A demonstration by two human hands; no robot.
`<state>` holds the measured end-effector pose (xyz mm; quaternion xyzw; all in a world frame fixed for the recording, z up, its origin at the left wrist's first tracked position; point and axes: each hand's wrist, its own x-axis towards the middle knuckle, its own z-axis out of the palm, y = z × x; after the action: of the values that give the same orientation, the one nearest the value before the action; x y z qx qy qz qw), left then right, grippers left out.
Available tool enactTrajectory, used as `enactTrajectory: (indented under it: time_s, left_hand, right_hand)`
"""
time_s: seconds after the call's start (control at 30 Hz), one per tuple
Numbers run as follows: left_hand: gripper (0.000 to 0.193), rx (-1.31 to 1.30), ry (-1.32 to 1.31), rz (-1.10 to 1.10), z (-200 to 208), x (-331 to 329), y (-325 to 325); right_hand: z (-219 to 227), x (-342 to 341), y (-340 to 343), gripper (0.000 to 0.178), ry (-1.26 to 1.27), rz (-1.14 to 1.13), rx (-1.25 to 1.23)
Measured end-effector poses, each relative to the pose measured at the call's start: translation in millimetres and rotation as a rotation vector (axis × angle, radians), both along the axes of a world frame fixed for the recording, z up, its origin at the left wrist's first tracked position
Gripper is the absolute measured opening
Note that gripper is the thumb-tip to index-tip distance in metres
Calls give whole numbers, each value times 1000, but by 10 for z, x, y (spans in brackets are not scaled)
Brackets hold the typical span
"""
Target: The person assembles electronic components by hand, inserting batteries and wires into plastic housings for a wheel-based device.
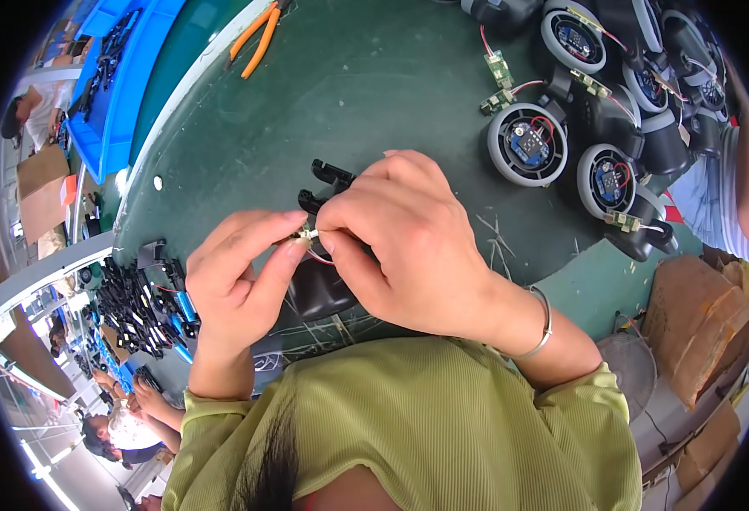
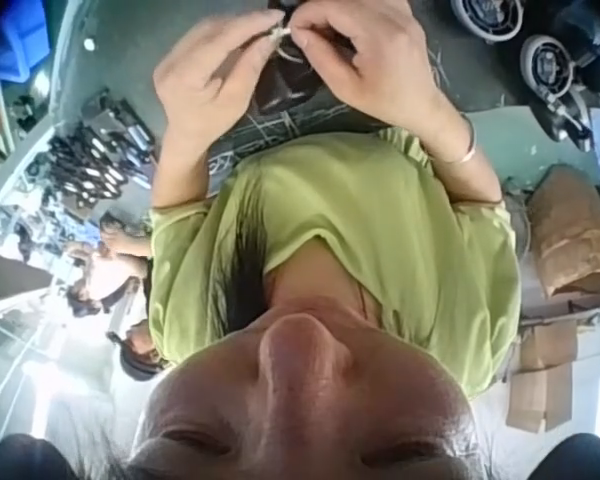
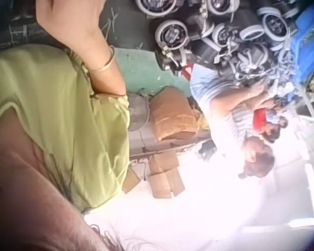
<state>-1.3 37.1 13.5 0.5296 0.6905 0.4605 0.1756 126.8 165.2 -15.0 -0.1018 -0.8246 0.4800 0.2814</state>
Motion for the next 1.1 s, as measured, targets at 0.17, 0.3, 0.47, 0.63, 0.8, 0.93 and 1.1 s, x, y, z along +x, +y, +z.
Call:
enactTrajectory:
  time_s: [0.17, 0.3, 0.47, 0.63, 0.8, 0.93, 1.1]
  left_hand:
    - [23, 60, 122, -46, -10, 6, 7]
    - [24, 53, 99, -60, -29, -9, 3]
    - [26, 23, 13, -34, -18, 24, -16]
    - [32, 152, 147, -33, -128, 64, 14]
    - [38, 201, 195, -42, -206, 90, 15]
    - [38, 218, 224, -38, -235, 106, 2]
    - [27, 74, -161, -5, -218, 104, -31]
  right_hand:
    - [51, 32, 2, 11, -58, 18, 29]
    - [17, 38, 31, 12, -12, 44, 49]
    - [51, 45, -3, 13, -39, 70, 69]
    - [35, 90, -183, 14, 7, -130, 1]
    - [9, 109, -304, 16, 13, -202, -7]
    - [14, 108, -334, 15, -16, -208, -44]
    - [-23, 93, -176, 12, -71, -150, -86]
